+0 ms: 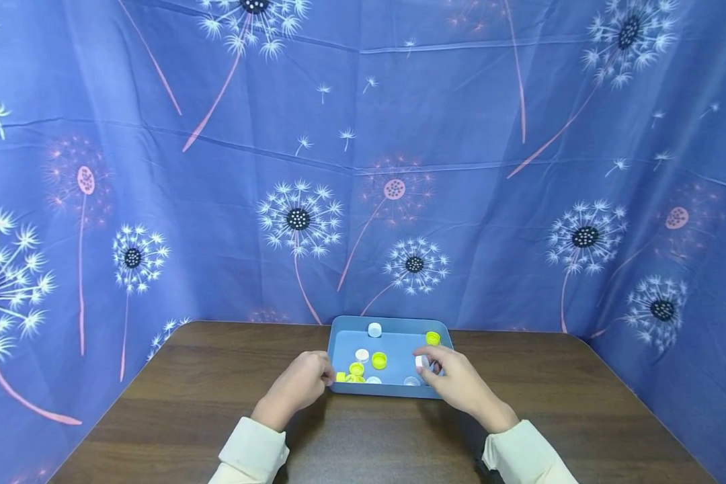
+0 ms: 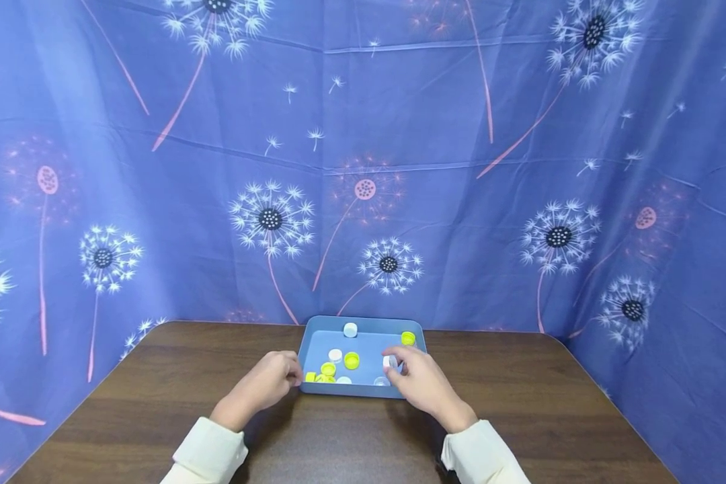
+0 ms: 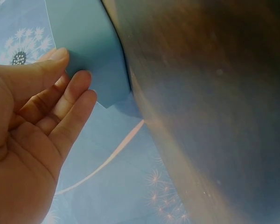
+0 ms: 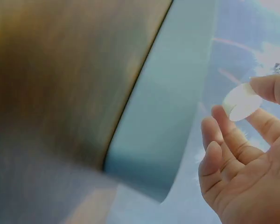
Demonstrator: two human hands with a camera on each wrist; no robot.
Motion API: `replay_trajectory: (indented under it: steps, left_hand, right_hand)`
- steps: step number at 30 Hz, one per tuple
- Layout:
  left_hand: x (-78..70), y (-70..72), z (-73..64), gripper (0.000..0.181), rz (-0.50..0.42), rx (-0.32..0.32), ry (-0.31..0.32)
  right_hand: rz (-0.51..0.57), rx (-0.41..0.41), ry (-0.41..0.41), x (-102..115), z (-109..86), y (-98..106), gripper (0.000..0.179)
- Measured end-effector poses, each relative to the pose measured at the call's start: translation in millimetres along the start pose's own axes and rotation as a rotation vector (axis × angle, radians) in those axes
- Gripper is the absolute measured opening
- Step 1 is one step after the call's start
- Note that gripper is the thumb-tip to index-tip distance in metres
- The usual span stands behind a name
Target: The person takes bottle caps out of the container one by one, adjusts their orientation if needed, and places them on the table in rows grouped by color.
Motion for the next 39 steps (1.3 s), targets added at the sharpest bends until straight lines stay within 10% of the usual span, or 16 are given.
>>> replay_trajectory:
  steps: [24, 39]
  left_hand:
    - [-0.6, -2.6, -2.3, 0.02, -0.02, -0.013, -0.01]
    - [-0.6, -0.7, -1.7, 0.019, -0.003, -0.006, 0.011]
  right_hand:
    - [0.176, 0.334, 0.106, 59, -21.2, -57, 0.023]
    - [0.086, 0.333, 0.202, 64, -19.6, -55, 0.025]
Point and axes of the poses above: each hand's wrist, its own z-axis towards the middle knuckle, its own y-axis out of the back of the hand, x = y × z, the point moved 8 cm from there along z, towards the middle knuckle, and after that the axes turned 12 degrees about y, right-handed, at the moved point
